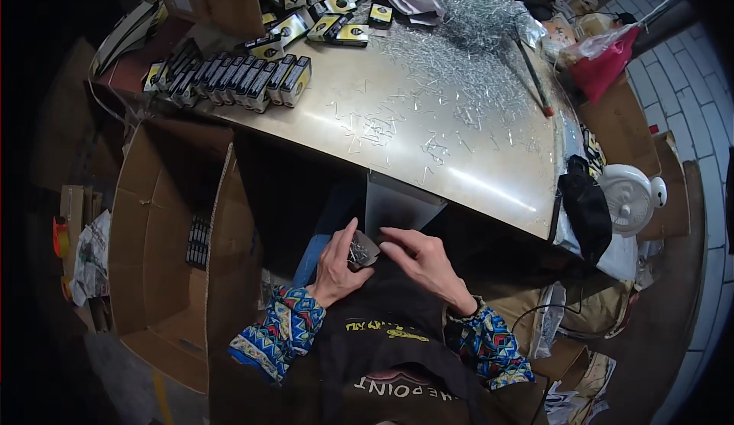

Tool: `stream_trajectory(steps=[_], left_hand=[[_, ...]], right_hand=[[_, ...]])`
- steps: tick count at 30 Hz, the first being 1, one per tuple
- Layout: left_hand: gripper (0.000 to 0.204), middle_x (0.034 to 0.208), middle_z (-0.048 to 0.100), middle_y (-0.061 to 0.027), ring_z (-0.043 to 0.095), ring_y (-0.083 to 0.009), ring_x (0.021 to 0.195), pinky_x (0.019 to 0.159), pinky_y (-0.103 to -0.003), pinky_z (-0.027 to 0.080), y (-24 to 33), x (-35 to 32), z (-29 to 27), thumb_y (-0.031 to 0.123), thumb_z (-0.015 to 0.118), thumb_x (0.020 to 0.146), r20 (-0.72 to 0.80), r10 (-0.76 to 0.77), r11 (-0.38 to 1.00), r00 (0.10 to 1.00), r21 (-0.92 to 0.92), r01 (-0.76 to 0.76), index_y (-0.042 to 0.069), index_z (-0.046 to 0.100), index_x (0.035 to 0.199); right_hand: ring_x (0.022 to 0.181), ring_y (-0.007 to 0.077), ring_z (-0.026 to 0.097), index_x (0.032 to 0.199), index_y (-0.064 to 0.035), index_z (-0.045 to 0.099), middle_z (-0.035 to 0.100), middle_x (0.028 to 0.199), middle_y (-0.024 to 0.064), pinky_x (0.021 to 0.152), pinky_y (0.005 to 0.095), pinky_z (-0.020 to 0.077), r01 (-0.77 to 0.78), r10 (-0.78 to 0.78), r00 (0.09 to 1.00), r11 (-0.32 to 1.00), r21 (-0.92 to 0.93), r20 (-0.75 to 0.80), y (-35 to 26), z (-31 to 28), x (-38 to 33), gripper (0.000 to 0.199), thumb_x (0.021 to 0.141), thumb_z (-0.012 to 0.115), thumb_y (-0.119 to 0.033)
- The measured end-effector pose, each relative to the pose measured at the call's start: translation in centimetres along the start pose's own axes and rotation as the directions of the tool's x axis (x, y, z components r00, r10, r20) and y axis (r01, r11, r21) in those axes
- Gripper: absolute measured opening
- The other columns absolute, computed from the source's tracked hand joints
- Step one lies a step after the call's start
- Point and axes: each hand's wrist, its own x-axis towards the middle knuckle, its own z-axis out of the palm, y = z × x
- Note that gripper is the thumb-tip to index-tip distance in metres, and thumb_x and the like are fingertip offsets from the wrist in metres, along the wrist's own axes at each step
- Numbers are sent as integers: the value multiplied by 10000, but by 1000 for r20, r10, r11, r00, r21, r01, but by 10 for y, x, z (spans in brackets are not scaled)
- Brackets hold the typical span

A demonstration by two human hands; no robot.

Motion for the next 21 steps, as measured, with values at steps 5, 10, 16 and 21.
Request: stream_trajectory(steps=[5,10,16,21], left_hand=[[964,1408,399,-203,389,-390,1274,1034,-474,339,19,34,7,141,806,674,-16,237,942,971,247,-226,27,278,1473],[924,1329,477,-194,464,-382,1210,999,-454,383,35,60,5,146,803,681,-10,92,984,996,153,-90,25,302,1449],[687,1098,575,-197,592,-384,1002,855,-414,500,52,88,8,96,772,672,28,-66,996,997,55,65,7,451,1273],[674,1075,581,-206,609,-393,966,802,-420,519,51,94,16,128,801,700,-41,74,989,996,131,-68,7,458,1268]], right_hand=[[746,333,655,949,-18,691,664,806,168,646,365,522,143,-239,951,903,-405,-197,15,-11,20,134,821,664,-50],[772,272,691,982,-6,703,690,840,162,672,342,527,3,-18,990,994,-110,-138,5,-40,31,158,854,655,-86],[841,260,656,1048,-13,686,679,977,154,697,337,535,117,-114,952,993,-8,-283,8,-47,36,217,856,688,-114],[1099,362,561,1072,-62,680,603,1218,169,882,395,514,418,-495,852,839,-349,-169,9,-44,43,271,817,729,-139]])
